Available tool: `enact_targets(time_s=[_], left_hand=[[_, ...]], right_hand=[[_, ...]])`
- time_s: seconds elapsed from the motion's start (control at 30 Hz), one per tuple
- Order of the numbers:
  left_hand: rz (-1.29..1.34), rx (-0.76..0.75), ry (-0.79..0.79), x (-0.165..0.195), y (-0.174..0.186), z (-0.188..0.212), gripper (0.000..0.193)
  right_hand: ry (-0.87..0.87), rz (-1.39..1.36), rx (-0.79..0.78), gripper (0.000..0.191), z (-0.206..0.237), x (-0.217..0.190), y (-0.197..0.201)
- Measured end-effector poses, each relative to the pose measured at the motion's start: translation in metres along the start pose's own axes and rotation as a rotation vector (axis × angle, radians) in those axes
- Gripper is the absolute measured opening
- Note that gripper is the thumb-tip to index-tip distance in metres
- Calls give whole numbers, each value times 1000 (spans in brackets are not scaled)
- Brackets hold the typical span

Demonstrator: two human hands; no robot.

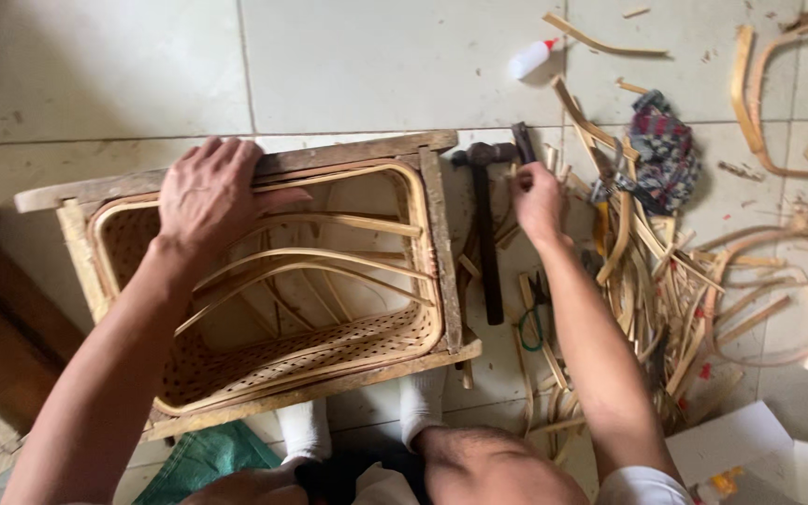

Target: The person assembles a rectangular basket frame by inserting thin wooden strips into a wooden mold, tapping them with a hammer, and applying glue along the edges. The person uses pliers and scissors to trim and adjust the strips, then secures the frame with glue.

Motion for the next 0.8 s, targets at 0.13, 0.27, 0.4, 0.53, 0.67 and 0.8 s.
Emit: enact_targets(time_s=[0.13,0.27,0.4,0.53,0.67,0.8], left_hand=[[-25,93,-90,5,13,3,90],[179,623,-320,32,42,58,58],[272,-201,-80,72,4,141,47],[466,19,-391,100,-20,180,72],[363,29,-452,108,-44,188,73],[355,-29,-426,107,-59,195,55]], right_hand=[[-56,256,-97,15,2,12,-1],[-6,-19,95,18,3,24,36],[350,-265,291,37,7,4,114],[335,-182,414,39,6,-53,162],[236,-546,163,40,55,-132,106],[135,-859,-53,34,101,-190,13]])
Point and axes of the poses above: each hand's wrist, its own z-axis away from the middle knuckle, its own y-axis out of the back of the hand, x = y × z, the point moved 3 cm from there along -z, towards the middle knuckle, and after that the axes turned 1 degree about x, right-handed, at the moved point
